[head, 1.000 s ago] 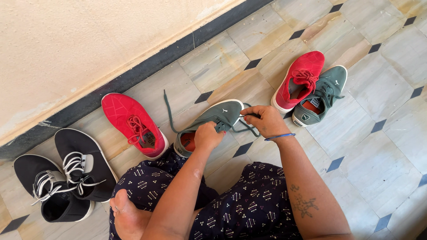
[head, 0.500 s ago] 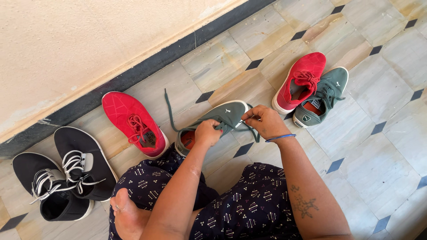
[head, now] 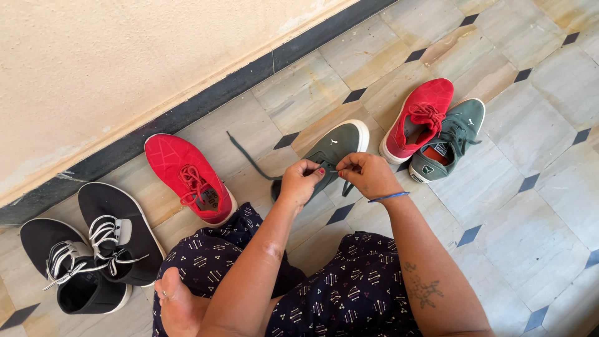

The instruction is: The person sits on the floor and laces a green sneaker by hand. They thread the laces through the eyelets, pull them tight, and tie a knot.

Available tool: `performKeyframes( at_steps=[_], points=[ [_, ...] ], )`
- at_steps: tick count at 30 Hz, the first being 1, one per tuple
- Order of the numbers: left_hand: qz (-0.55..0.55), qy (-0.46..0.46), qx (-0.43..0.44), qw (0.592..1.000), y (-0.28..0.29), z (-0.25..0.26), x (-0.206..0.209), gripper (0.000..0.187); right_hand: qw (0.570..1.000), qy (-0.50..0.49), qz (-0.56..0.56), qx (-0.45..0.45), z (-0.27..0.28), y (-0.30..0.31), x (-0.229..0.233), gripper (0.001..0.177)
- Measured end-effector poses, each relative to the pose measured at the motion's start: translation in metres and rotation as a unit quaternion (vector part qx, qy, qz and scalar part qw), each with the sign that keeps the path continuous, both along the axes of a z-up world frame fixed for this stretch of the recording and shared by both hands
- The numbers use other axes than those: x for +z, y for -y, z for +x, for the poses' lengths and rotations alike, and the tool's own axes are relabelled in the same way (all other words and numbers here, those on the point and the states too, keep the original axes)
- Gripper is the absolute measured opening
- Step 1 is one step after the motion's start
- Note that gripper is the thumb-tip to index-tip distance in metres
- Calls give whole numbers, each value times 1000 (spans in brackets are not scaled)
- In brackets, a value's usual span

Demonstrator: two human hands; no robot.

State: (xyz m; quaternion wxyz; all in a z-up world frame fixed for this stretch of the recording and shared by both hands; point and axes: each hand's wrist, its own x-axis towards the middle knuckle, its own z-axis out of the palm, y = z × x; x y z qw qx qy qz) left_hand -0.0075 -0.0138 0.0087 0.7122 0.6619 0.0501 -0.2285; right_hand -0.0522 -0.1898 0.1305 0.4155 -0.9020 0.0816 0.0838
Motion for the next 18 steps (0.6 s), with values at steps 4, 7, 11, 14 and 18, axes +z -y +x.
performKeyframes(
  at_steps=[4, 7, 11, 14, 18],
  points=[
    [-17, 4, -9, 1000, 4, -5, 4, 11, 998, 44, -53, 4, -1, -1, 4, 17],
    [12, 7, -18, 1000, 5, -8, 8, 12, 992, 79, -101, 9, -1, -1, 3, 15],
    [43, 26, -36, 998, 5, -12, 8, 12, 981, 106, -164, 3, -3, -1, -1, 12],
    [49, 35, -38, 997, 6, -11, 6, 13, 969, 132, -207, 12, -2, -2, -5, 10],
    [49, 26, -47, 997, 7, -11, 1, 14, 957, 157, -243, 28, -1, -6, -11, 8]
  ],
)
